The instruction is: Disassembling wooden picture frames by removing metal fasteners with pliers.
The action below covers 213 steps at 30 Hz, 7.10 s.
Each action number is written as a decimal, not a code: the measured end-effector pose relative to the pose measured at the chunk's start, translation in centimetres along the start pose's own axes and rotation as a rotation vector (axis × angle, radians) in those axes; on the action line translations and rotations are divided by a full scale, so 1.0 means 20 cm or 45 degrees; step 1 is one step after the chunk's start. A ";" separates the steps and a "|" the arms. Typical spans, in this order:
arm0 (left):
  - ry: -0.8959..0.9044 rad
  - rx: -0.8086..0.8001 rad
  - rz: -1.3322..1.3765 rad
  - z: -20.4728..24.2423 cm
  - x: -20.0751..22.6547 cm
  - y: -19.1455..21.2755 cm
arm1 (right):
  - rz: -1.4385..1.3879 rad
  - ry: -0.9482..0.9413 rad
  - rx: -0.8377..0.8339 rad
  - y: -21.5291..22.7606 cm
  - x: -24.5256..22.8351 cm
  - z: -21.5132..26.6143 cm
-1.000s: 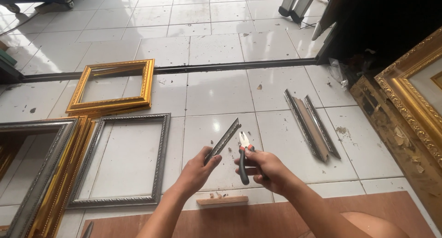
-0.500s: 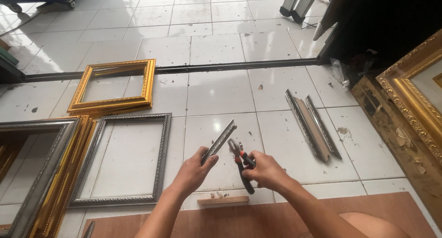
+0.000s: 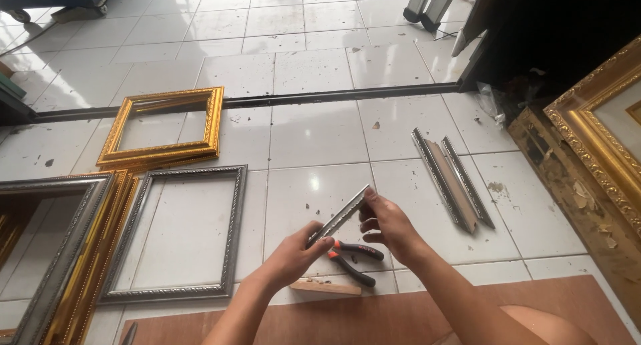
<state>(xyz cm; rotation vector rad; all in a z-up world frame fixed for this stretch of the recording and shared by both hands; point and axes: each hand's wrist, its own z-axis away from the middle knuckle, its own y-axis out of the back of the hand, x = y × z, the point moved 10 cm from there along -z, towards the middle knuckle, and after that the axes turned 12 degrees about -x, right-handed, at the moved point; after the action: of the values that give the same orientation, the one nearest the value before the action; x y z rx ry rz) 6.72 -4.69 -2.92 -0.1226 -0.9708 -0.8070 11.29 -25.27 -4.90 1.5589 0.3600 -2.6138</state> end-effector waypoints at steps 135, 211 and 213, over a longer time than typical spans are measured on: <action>0.070 0.489 1.038 -0.12 -0.17 0.23 | 1.226 -0.582 0.976 1.74 0.07 0.16; 0.492 0.790 -0.530 0.24 -0.83 0.33 | 1.159 -0.130 0.084 -0.09 0.13 0.31; 0.483 0.895 -0.661 0.19 -0.85 0.42 | 0.918 0.066 0.264 0.02 0.15 0.39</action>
<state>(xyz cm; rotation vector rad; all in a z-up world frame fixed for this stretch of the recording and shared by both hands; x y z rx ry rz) 4.43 12.39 -11.79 0.8917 -0.8780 -0.8682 3.24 -27.29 -3.95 1.4462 -0.4157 -2.0853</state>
